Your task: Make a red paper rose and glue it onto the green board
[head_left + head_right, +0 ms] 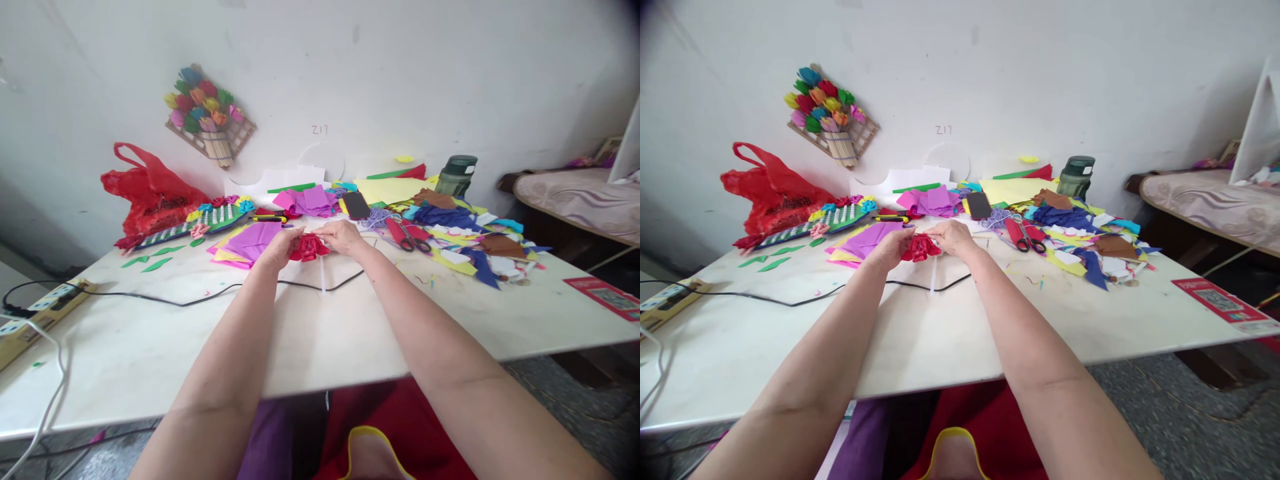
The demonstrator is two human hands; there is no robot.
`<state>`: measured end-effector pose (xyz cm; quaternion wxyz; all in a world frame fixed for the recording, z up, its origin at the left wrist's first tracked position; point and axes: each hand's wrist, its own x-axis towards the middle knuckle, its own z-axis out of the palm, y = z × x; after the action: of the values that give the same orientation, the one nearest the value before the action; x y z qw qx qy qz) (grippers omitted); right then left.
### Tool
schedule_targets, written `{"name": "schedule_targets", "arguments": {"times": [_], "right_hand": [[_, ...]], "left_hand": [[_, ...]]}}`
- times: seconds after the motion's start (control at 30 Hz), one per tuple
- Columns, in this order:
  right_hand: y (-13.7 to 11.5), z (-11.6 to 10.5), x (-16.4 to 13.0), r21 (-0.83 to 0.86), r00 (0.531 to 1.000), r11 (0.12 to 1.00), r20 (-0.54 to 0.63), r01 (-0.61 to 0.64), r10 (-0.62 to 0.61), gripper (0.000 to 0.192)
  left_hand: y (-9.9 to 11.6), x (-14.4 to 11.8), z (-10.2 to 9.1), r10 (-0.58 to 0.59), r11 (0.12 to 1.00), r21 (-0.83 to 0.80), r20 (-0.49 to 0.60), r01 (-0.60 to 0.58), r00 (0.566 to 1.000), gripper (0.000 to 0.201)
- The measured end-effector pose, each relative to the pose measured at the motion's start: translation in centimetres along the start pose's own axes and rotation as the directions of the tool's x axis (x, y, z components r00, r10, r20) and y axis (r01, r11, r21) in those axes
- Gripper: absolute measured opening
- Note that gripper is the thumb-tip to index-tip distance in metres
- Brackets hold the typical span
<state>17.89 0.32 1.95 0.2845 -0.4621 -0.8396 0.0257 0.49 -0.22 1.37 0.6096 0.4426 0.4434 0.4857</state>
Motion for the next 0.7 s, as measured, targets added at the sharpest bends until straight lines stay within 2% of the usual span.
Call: {"name": "schedule_targets", "arguments": {"times": [0.2,0.4,0.6,0.7], "right_hand": [[-0.1,0.1,0.0,0.001,1.0,1.0,0.008,0.003,-0.003,0.026],[-0.2,-0.1,-0.1,-0.008,0.999,0.999,0.012,-0.045,0.045,0.028],[-0.1,-0.2,-0.2,-0.02,0.995,0.995,-0.027,-0.1,0.1,0.029],[0.0,-0.1,-0.2,-0.023,0.994,0.994,-0.041,-0.104,0.103,0.03]], "left_hand": [[-0.5,0.8,-0.6,-0.001,1.0,0.011,0.024,0.001,1.0,0.023],[-0.5,0.9,-0.9,0.0,1.0,0.026,0.034,-0.001,0.999,0.028],[-0.2,-0.1,-0.8,0.062,0.997,0.033,0.165,-0.069,0.984,0.024],[0.0,-0.3,-0.5,0.079,0.993,0.07,0.171,-0.093,0.982,0.028]]}}
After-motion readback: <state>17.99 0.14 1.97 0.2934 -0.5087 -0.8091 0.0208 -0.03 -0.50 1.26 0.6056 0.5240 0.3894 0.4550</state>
